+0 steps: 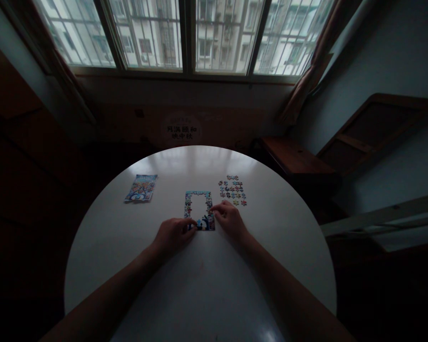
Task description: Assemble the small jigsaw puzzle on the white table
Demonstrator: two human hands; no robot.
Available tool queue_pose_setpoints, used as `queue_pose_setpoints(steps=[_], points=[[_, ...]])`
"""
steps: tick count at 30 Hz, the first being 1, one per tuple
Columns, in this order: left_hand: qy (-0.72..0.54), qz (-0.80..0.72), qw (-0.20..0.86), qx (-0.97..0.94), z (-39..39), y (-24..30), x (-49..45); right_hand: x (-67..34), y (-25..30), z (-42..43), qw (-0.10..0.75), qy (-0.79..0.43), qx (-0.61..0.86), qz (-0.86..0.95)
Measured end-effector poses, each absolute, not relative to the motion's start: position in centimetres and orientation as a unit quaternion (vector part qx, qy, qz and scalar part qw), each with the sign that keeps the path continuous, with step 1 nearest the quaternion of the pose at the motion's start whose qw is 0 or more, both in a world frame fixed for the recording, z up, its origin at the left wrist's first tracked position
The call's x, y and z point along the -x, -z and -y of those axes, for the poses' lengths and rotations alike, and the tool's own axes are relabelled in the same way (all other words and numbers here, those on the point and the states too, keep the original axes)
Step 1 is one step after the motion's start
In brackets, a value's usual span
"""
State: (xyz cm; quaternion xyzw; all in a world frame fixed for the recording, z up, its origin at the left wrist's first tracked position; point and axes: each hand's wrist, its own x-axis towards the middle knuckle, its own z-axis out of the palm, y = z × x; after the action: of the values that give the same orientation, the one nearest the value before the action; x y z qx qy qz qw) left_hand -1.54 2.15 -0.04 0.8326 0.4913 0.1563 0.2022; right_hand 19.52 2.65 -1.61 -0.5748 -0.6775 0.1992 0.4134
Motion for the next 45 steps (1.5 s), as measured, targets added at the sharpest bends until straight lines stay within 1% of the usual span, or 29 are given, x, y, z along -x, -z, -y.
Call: queue_pose_setpoints(steps=[3, 6, 11, 17, 23, 26, 29, 35, 37, 42, 45], points=[[-0.163, -0.491, 0.199, -0.832, -2.1, 0.0, 1.6, -19.5, 1.7, -2.6, 0.418, -0.189, 0.582, 0.671], [-0.163, -0.489, 0.199, -0.833, -2.1, 0.0, 1.6, -19.6, 2.0, -2.5, 0.418, -0.185, 0.554, 0.696], [-0.162, -0.486, 0.192, -0.837, -2.1, 0.0, 1.6, -19.6, 2.2, -2.5, 0.361, -0.165, 0.534, 0.746], [-0.165, -0.488, 0.197, -0.834, -2.0, -0.1, 1.6, -19.7, 1.8, -2.6, 0.365, -0.178, 0.536, 0.74], [-0.162, -0.486, 0.204, -0.834, -1.9, -0.6, 1.6, -19.6, 1.7, -2.5, 0.322, -0.169, 0.539, 0.76], [-0.154, -0.486, 0.207, -0.835, -1.9, -0.7, 1.5, -19.6, 1.7, -2.4, 0.313, -0.171, 0.545, 0.758], [-0.149, -0.488, 0.206, -0.835, -2.0, -0.7, 1.5, -19.6, 1.8, -2.4, 0.319, -0.174, 0.543, 0.757], [-0.162, -0.498, 0.197, -0.829, -2.0, -0.2, 1.5, -19.6, 1.7, -2.4, 0.37, -0.211, 0.552, 0.717], [-0.164, -0.504, 0.193, -0.826, -2.2, -0.2, 1.7, -19.8, 1.2, -2.2, 0.354, -0.216, 0.561, 0.717], [-0.136, -0.523, 0.168, -0.825, -2.9, -0.9, 2.6, -20.6, -0.4, -1.1, 0.252, -0.192, 0.564, 0.763], [-0.103, -0.546, 0.153, -0.817, -3.2, -1.4, 3.2, -20.9, -0.8, -0.8, 0.217, -0.199, 0.541, 0.788]])
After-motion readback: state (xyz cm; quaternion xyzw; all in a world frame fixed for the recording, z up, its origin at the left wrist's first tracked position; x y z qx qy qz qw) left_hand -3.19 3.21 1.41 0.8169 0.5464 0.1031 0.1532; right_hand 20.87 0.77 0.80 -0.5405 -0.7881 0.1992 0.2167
